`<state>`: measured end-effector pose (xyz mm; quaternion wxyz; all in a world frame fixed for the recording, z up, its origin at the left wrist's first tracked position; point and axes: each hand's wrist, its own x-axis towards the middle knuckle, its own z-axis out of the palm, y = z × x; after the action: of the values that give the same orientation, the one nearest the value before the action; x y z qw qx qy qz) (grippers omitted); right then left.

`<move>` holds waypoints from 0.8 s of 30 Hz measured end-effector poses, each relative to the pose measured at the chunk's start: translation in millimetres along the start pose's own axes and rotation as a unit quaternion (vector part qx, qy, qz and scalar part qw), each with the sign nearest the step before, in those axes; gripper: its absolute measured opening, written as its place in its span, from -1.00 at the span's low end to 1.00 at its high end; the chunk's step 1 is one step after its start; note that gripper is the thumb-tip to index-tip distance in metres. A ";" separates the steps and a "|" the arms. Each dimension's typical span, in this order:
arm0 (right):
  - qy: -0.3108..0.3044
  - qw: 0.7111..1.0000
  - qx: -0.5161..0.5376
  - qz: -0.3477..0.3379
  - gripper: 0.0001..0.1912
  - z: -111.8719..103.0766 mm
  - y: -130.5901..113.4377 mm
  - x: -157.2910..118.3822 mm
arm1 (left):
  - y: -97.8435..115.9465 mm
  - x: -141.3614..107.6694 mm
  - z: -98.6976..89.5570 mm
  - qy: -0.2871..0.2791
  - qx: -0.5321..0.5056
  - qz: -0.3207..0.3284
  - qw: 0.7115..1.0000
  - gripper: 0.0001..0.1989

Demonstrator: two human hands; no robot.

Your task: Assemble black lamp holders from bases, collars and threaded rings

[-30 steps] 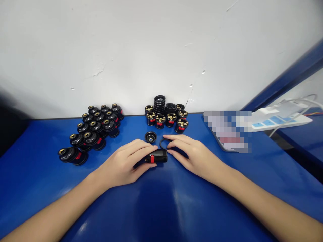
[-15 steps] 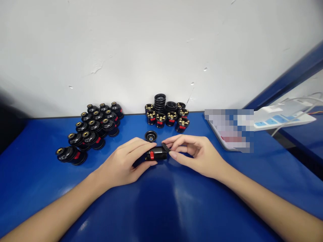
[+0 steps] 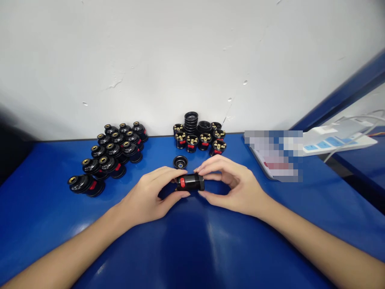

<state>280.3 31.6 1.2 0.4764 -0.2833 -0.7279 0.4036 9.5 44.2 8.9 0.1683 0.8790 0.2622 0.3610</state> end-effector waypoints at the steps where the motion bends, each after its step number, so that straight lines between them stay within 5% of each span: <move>1: 0.001 1.000 -0.011 -0.009 -0.62 -0.2 0.1 0.0 | 0.2 0.3 -0.2 -0.002 0.000 -0.002 1.000 -0.63; 7: 0.010 0.999 -0.043 -0.027 -0.66 0.0 0.1 0.2 | -0.1 -0.7 1.1 0.001 -0.016 -0.016 1.000 -0.62; 19: 0.019 0.993 0.074 0.085 -0.68 -0.4 2.5 3.1 | 1.8 1.9 5.6 0.026 -0.105 -0.083 0.991 -0.59; 24: 0.023 0.998 0.043 0.048 -0.68 0.6 2.8 2.1 | 1.4 1.9 7.0 0.036 -0.113 -0.100 0.988 -0.64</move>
<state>279.0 34.6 -0.4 0.4852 -0.3062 -0.6840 0.4504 16.2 43.5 5.8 0.2921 0.8104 0.3121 0.4006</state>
